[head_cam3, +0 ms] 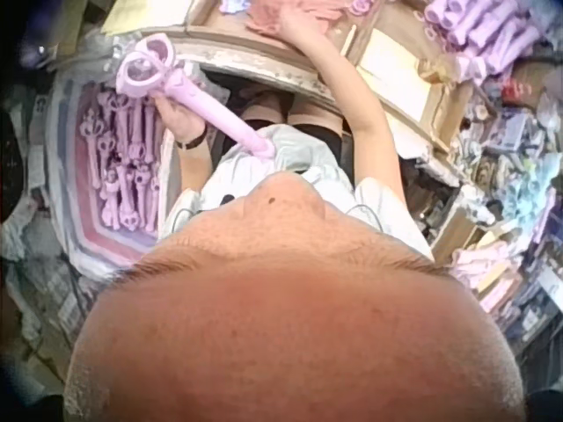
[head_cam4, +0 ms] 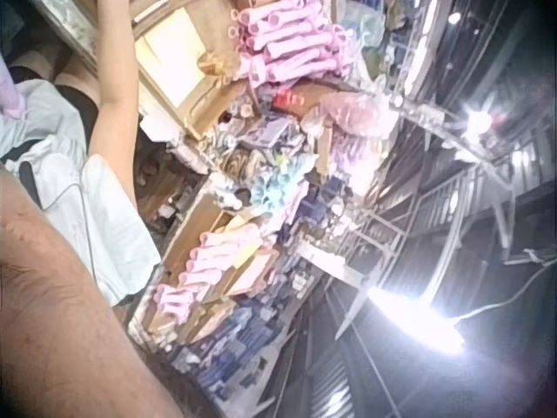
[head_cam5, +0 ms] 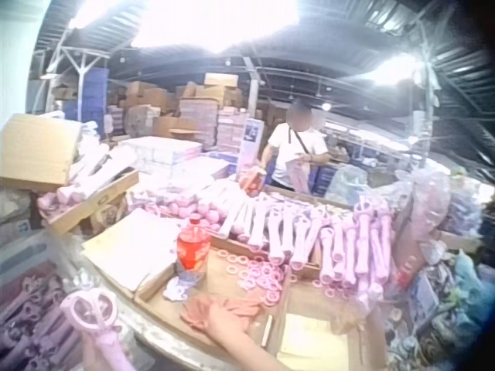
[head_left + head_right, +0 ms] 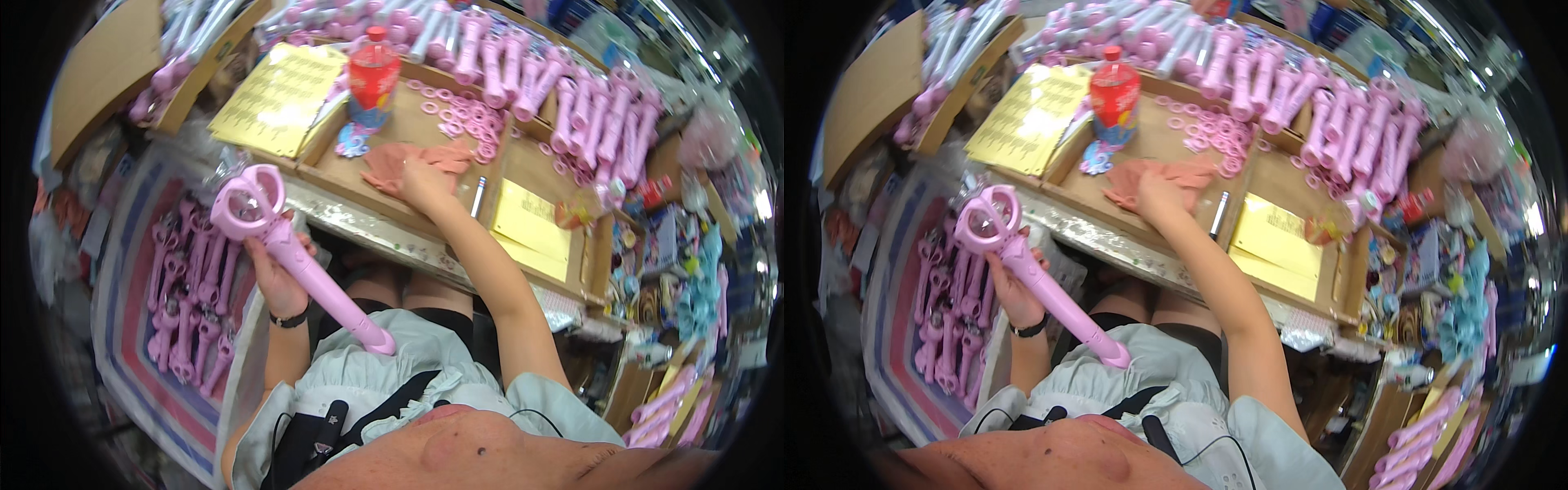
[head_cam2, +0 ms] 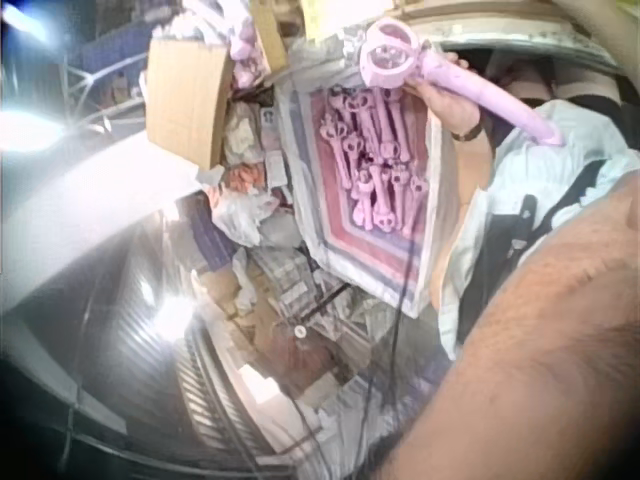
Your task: The person assembles pink bubble-making wands by wiping the head with a cloth, inserting a small metal piece, and attaching a silver crown-shaped cap. They handle each wand one at a time, inspecting and adjusting components before placing the finished wands into a bin.
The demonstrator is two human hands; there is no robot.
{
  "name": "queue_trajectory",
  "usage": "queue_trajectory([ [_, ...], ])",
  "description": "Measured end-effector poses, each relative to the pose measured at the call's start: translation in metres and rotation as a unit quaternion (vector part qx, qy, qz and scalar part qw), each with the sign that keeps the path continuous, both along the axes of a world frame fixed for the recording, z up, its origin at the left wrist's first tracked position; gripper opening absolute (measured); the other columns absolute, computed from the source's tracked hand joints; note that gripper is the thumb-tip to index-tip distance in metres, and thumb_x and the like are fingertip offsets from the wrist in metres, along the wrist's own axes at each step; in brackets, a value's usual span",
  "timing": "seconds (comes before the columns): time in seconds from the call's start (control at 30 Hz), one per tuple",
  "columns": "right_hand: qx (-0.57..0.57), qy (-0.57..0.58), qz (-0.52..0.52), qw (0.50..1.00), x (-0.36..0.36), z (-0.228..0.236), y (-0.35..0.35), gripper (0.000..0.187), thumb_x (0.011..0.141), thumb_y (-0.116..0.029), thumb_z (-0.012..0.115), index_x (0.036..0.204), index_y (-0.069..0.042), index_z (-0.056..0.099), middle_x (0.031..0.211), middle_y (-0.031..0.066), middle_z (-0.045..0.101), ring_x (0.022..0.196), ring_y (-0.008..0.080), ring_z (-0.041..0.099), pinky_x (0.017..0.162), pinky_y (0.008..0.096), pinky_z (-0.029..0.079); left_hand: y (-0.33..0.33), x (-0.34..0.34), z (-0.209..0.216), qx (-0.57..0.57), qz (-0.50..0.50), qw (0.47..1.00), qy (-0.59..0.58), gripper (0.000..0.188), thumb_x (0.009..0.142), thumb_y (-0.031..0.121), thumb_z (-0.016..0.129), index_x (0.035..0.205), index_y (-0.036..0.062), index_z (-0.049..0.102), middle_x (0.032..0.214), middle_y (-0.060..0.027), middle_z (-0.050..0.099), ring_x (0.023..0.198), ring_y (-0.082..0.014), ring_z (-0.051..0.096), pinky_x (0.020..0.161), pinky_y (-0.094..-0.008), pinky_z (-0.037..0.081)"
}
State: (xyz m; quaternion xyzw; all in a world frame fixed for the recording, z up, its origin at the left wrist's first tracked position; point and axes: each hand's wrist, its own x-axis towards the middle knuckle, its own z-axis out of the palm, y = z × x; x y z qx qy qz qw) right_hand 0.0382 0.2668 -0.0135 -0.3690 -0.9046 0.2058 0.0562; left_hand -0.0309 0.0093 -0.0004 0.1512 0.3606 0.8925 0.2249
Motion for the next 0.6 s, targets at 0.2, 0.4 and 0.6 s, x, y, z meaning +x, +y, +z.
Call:
queue_trajectory([
  [0.2, -0.127, 0.250, -0.064, 0.958, 0.030, -0.019, 0.012, 0.038, 0.075, -0.015, 0.064, 0.108, 0.001, 0.059, 0.086, 0.0162, 0.064, 0.079, 0.0256, 0.064, 0.070, 0.0347, 0.050, 0.001, -0.002, -0.006, 0.008, -0.025, 0.999, -0.027, 0.052, 0.097, 0.047, 0.034, 0.132, 0.0083, 0.036, 0.122, -0.0140, 0.052, 0.080, -0.0199, 0.057, 0.066, -0.0331, 0.048],
  [0.4, -0.019, 0.226, -0.143, 0.963, 0.180, 0.023, 0.020, 0.034, 0.074, -0.006, 0.058, 0.107, -0.006, 0.064, 0.077, 0.0067, 0.051, 0.066, 0.0156, 0.049, 0.062, 0.0292, 0.042, -0.002, -0.015, -0.017, 0.020, -0.074, 0.997, -0.022, 0.059, 0.096, 0.049, 0.036, 0.129, 0.0004, 0.037, 0.122, -0.0165, 0.052, 0.084, -0.0250, 0.064, 0.070, -0.0343, 0.054],
  [0.6, 0.053, 0.120, -0.067, 0.989, 0.193, 0.027, 0.014, 0.028, 0.078, -0.013, 0.063, 0.105, -0.005, 0.063, 0.090, 0.0134, 0.060, 0.085, 0.0261, 0.060, 0.077, 0.0352, 0.048, 0.008, -0.015, -0.023, 0.080, -0.101, 0.989, -0.067, 0.063, 0.092, 0.049, 0.048, 0.122, -0.0059, 0.042, 0.112, -0.0161, 0.053, 0.098, -0.0237, 0.057, 0.097, -0.0428, 0.044],
])
